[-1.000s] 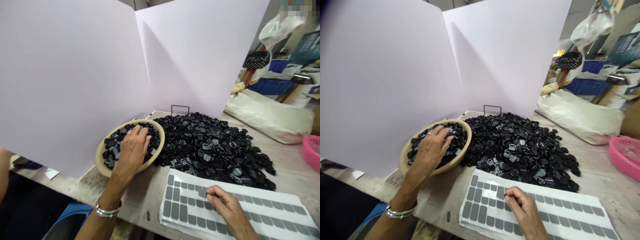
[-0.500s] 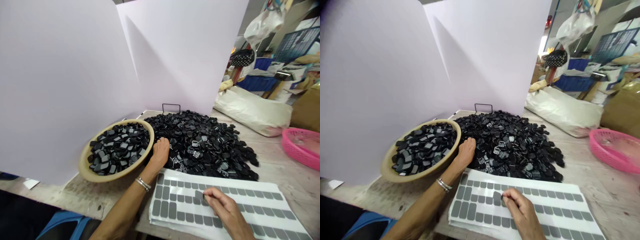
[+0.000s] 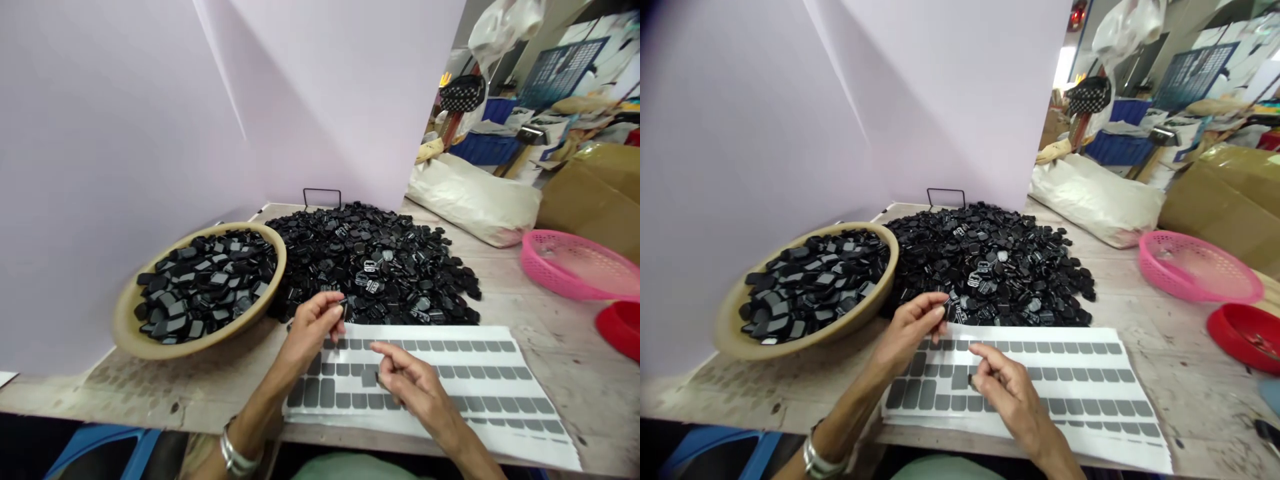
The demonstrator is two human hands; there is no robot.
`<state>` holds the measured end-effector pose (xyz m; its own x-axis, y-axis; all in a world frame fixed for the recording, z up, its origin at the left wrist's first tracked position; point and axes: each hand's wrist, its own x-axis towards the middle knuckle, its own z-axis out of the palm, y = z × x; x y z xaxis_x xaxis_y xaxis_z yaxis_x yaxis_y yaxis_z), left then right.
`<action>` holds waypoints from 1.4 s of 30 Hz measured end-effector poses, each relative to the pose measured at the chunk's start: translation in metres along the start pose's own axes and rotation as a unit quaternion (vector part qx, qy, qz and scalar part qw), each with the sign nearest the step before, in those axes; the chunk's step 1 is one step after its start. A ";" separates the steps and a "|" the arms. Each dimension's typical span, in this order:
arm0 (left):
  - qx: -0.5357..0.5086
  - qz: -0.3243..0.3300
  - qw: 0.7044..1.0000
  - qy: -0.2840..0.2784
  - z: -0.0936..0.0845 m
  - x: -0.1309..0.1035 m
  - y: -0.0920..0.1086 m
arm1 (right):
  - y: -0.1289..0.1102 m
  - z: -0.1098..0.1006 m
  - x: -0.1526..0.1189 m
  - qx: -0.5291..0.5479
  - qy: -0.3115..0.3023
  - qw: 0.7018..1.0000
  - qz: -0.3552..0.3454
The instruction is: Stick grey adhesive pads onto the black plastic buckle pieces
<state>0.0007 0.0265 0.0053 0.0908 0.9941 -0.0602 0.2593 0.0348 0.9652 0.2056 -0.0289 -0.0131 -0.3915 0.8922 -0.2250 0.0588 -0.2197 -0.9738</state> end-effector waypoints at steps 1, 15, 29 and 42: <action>-0.115 -0.034 0.992 -0.031 0.007 -0.010 -0.003 | -0.001 0.003 0.001 0.008 -0.017 1.000 -0.008; -0.359 -0.131 0.916 -0.121 0.037 -0.046 -0.013 | -0.002 0.003 -0.009 -0.063 0.005 0.996 -0.062; -0.362 -0.167 0.903 -0.161 0.042 -0.044 -0.011 | 0.008 0.002 0.000 -0.333 0.136 0.890 -0.282; -0.366 -0.167 0.903 -0.149 0.044 -0.044 -0.012 | 0.005 0.004 -0.003 -0.378 0.123 0.886 -0.239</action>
<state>0.0360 -0.0223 -0.0148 0.4086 0.8470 -0.3400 -0.3743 0.4953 0.7840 0.2032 -0.0340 -0.0174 -0.3311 0.8914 0.3094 0.5756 0.4506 -0.6823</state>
